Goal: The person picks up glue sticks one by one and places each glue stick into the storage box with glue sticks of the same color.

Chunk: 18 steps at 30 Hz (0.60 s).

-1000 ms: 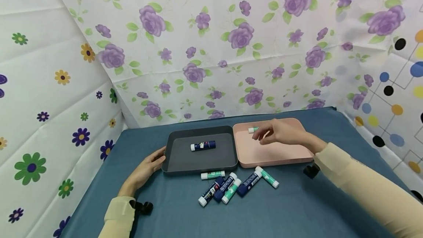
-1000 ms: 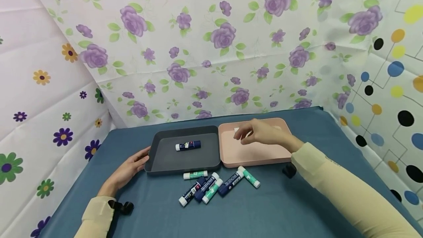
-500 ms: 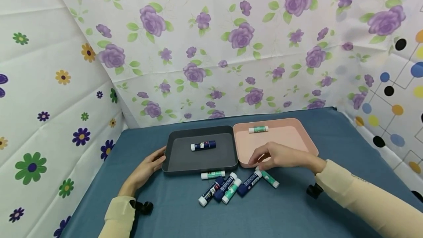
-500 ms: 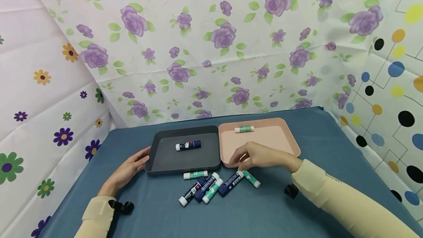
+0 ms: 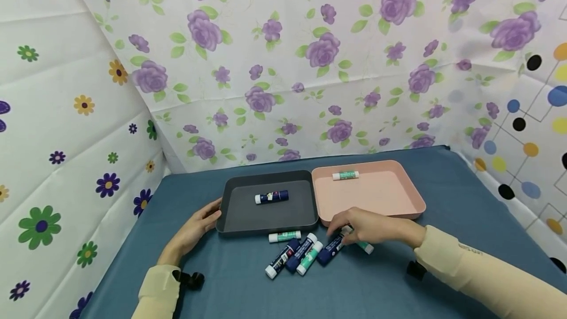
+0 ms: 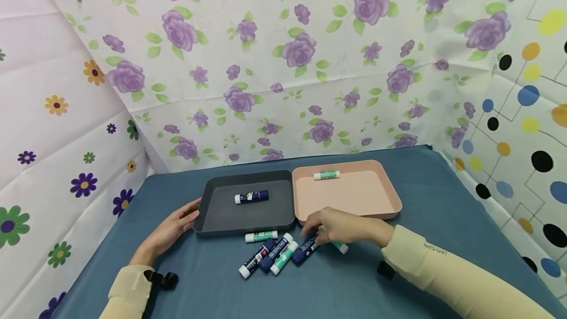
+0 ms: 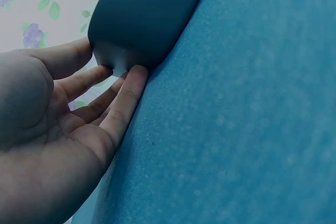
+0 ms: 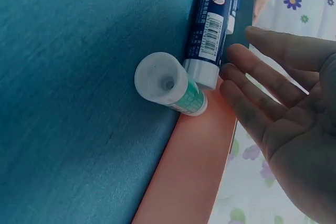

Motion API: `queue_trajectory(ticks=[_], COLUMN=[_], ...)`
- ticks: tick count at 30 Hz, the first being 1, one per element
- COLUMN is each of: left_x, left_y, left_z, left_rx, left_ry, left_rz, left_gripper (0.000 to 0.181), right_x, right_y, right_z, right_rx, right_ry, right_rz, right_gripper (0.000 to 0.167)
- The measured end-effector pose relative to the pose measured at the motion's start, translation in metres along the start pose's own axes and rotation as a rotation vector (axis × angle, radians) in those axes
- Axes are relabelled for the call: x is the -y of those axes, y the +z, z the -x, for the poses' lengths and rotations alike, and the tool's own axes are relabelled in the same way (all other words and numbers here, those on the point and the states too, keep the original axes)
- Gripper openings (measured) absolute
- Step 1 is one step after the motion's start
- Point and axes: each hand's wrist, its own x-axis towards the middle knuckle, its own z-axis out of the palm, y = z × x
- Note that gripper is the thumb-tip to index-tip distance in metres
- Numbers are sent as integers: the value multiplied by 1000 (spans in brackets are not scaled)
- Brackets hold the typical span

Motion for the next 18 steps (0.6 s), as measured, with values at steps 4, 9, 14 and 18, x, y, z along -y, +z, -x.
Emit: queue_trajectory(ticks=[4,9,14,18], left_x=[-1,1,1,1], left_y=[0,2,2,1], left_z=[0,0,0,0], left_rx=[8,1,-5,-8], left_ry=[7,1,-7,-5], left_rz=[-1,3,5,1], left_gripper=[64,64,64,64], right_x=[4,1,2,2], right_y=[1,6,9,10], right_z=[-1,-3,-5,-5], right_rx=[16,51,69,61], right_ry=[3,-12,-7,6], right_rz=[82,161,182,211], right_gripper=[33,35,36,37])
